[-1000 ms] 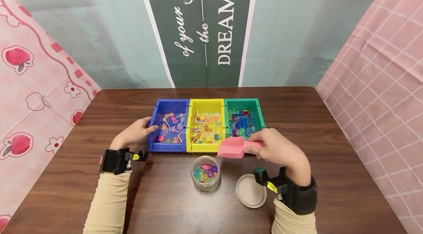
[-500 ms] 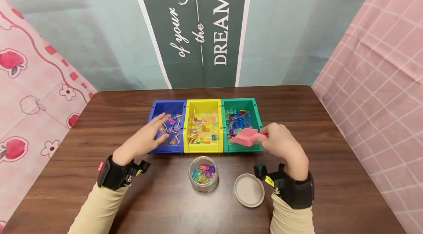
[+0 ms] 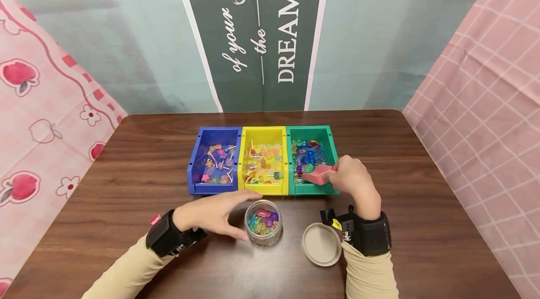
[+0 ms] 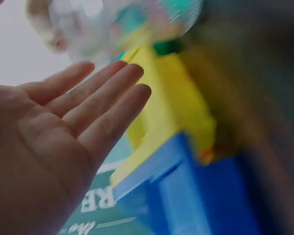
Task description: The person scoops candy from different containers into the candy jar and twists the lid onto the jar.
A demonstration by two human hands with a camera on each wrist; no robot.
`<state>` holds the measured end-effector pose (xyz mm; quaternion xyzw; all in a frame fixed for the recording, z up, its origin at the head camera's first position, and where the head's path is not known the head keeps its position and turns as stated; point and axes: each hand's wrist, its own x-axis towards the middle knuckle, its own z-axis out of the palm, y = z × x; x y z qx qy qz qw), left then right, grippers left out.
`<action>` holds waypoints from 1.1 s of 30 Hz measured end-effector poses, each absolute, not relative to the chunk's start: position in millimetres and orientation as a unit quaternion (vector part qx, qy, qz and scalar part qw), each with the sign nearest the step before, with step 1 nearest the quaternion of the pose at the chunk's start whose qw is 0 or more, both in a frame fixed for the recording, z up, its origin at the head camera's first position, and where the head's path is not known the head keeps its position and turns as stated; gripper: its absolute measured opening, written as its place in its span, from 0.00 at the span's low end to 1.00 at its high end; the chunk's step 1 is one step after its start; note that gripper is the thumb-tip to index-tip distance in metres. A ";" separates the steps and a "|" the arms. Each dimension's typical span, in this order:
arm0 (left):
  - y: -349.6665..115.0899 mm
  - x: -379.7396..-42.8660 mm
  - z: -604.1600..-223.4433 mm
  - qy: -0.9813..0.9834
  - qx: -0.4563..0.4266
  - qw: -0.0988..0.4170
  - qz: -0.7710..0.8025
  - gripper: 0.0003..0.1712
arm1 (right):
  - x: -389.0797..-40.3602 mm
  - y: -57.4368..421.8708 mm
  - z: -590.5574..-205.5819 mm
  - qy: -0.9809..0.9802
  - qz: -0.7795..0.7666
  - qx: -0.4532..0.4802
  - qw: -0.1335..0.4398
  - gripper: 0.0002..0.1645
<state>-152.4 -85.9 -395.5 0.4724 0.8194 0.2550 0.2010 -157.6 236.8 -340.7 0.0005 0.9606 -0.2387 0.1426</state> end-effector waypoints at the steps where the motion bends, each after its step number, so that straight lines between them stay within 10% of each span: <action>1: -83.4 -151.6 -399.5 0.817 0.479 0.199 0.251 0.53 | -158.4 236.5 -341.6 0.961 -0.236 0.004 0.141 0.22; 33: -74.9 -154.3 -415.8 0.827 0.436 0.206 0.289 0.46 | -172.0 220.9 -364.2 0.964 -0.225 0.054 0.131 0.22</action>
